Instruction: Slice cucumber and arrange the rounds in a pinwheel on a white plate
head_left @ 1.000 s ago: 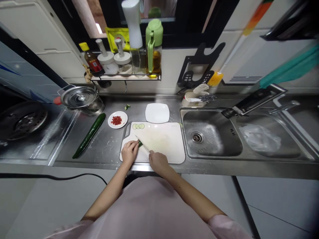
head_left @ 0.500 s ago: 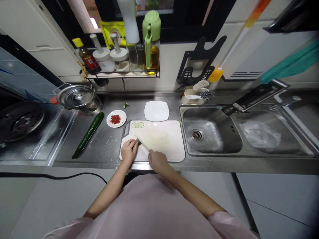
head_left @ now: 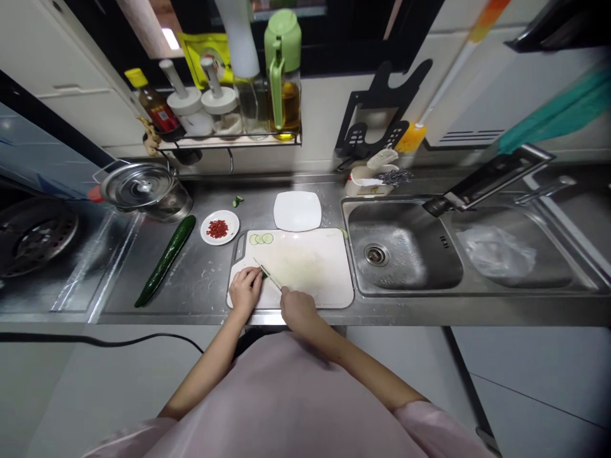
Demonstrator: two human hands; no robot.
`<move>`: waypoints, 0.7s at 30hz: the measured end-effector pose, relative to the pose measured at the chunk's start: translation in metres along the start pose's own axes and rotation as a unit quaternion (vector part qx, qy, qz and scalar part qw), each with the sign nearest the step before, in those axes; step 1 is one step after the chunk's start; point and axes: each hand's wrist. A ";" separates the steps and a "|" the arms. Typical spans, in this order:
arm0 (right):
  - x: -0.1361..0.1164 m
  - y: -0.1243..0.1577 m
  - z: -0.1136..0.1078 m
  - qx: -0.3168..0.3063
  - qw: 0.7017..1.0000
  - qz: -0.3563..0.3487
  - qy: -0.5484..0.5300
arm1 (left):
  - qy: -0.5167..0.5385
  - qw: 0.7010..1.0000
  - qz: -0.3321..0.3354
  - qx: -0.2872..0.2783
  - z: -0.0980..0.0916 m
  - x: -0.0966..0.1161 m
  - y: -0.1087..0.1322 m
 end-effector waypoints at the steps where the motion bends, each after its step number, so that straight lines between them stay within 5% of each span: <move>1: 0.000 0.000 0.000 -0.004 1.000 0.000 -0.001 | -0.001 1.000 0.001 -0.001 0.000 0.000 0.000; 21: -0.009 -0.009 0.001 -0.025 0.999 0.002 -0.027 | 0.016 0.999 0.013 -0.026 -0.002 -0.004 -0.001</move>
Point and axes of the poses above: each hand's wrist, its own y-axis away from the middle knuckle, its own z-axis out of the palm, x = y × z, and after that the axes turned 14 degrees about x, right-handed
